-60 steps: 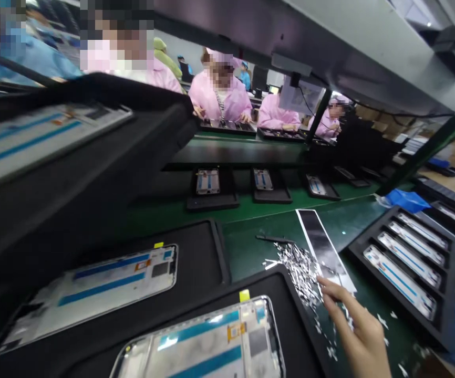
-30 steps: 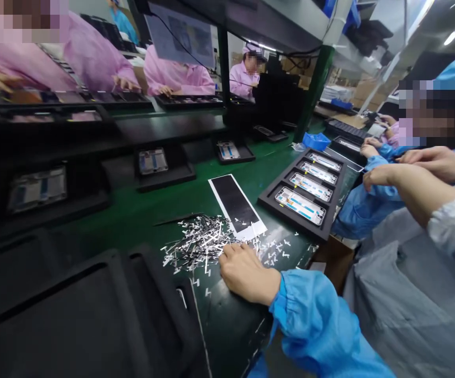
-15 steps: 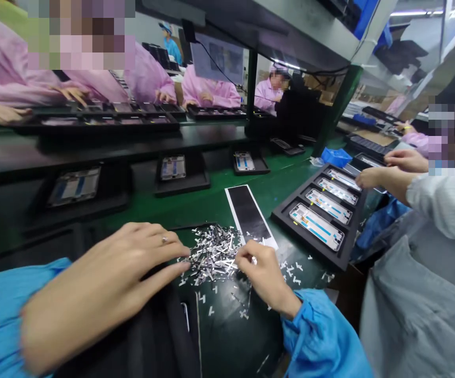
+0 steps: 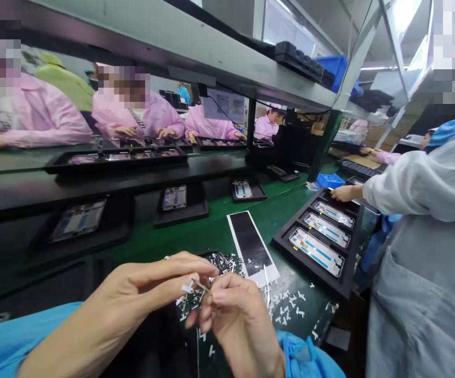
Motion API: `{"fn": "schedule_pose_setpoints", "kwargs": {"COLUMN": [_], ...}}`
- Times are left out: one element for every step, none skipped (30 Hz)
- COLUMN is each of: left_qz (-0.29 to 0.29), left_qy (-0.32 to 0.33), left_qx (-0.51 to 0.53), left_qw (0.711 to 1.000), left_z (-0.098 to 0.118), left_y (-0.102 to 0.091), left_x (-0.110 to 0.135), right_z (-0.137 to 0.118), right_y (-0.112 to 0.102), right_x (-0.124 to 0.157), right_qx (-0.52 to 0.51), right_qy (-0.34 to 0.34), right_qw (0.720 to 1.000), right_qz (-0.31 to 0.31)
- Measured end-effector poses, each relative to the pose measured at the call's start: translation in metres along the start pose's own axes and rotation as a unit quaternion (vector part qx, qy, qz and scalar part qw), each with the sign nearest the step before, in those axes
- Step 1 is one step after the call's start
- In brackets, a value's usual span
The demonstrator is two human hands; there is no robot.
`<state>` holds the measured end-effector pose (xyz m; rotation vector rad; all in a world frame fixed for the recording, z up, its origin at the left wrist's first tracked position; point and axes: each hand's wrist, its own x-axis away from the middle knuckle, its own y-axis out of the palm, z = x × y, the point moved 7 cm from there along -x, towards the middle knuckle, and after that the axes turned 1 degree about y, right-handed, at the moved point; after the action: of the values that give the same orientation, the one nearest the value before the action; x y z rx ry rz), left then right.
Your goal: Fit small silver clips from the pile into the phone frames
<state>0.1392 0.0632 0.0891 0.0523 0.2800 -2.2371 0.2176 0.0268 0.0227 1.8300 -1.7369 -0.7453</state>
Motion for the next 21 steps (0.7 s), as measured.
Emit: {"fn": "schedule_pose_setpoints", "kwargs": {"left_qz": [-0.002, -0.003, -0.009, -0.013, -0.019, -0.027, -0.038, -0.046, -0.05, -0.048, -0.04, -0.025, -0.003, 0.019, 0.039, 0.056, 0.07, 0.082, 0.092, 0.099, 0.105], "left_qy": [-0.005, -0.005, 0.001, 0.01, 0.016, 0.014, 0.001, -0.016, -0.029, -0.032, -0.025, -0.01, 0.009, 0.027, 0.041, 0.055, 0.069, 0.083, 0.096, 0.108, 0.118], "left_qx": [0.045, 0.071, 0.079, 0.082, 0.085, 0.091, 0.098, 0.098, 0.085, 0.056, 0.017, -0.026, -0.067, -0.103, -0.131, -0.156, -0.179, -0.199, -0.217, -0.234, -0.248], "left_qw": [0.999, 0.997, 0.997, 0.996, 0.996, 0.995, 0.994, 0.994, 0.995, 0.997, 0.999, 0.999, 0.998, 0.994, 0.99, 0.985, 0.979, 0.973, 0.967, 0.961, 0.956], "left_z": [0.001, 0.003, 0.005, 0.008, 0.01, 0.011, 0.012, 0.012, 0.012, 0.013, 0.015, 0.018, 0.021, 0.024, 0.025, 0.025, 0.025, 0.025, 0.025, 0.025, 0.025], "left_y": [0.0, 0.001, 0.001, 0.001, 0.002, 0.002, 0.004, 0.004, 0.005, 0.003, 0.001, -0.003, -0.008, -0.013, -0.018, -0.022, -0.027, -0.03, -0.034, -0.036, -0.038], "left_x": [0.002, 0.004, 0.006, 0.008, 0.01, 0.013, 0.017, 0.02, 0.024, 0.029, 0.033, 0.037, 0.041, 0.045, 0.049, 0.053, 0.057, 0.061, 0.064, 0.067, 0.07], "right_z": [0.001, 0.002, 0.003, 0.004, 0.006, 0.008, 0.01, 0.012, 0.014, 0.016, 0.017, 0.018, 0.018, 0.018, 0.018, 0.019, 0.02, 0.021, 0.022, 0.023, 0.024], "right_y": [0.003, 0.005, 0.008, 0.011, 0.014, 0.018, 0.022, 0.027, 0.032, 0.035, 0.038, 0.04, 0.042, 0.043, 0.045, 0.047, 0.049, 0.051, 0.053, 0.055, 0.057], "right_x": [0.0, 0.001, 0.002, 0.003, 0.004, 0.005, 0.007, 0.008, 0.01, 0.011, 0.013, 0.014, 0.015, 0.016, 0.016, 0.016, 0.015, 0.015, 0.014, 0.014, 0.014], "right_qx": [-0.012, -0.022, -0.03, -0.037, -0.041, -0.045, -0.047, -0.047, -0.044, -0.04, -0.034, -0.027, -0.022, -0.018, -0.016, -0.014, -0.012, -0.008, -0.001, 0.011, 0.029], "right_qy": [-0.004, -0.007, -0.007, -0.005, 0.0, 0.006, 0.017, 0.028, 0.038, 0.049, 0.058, 0.065, 0.066, 0.065, 0.06, 0.055, 0.048, 0.042, 0.039, 0.037, 0.037], "right_qw": [1.0, 1.0, 1.0, 0.999, 0.999, 0.999, 0.998, 0.998, 0.996, 0.995, 0.994, 0.993, 0.993, 0.992, 0.992, 0.992, 0.993, 0.993, 0.993, 0.992, 0.991], "right_qz": [-0.002, -0.002, -0.004, -0.006, -0.009, -0.016, -0.028, -0.044, -0.06, -0.074, -0.085, -0.094, -0.099, -0.103, -0.106, -0.109, -0.111, -0.113, -0.115, -0.119, -0.125]}}
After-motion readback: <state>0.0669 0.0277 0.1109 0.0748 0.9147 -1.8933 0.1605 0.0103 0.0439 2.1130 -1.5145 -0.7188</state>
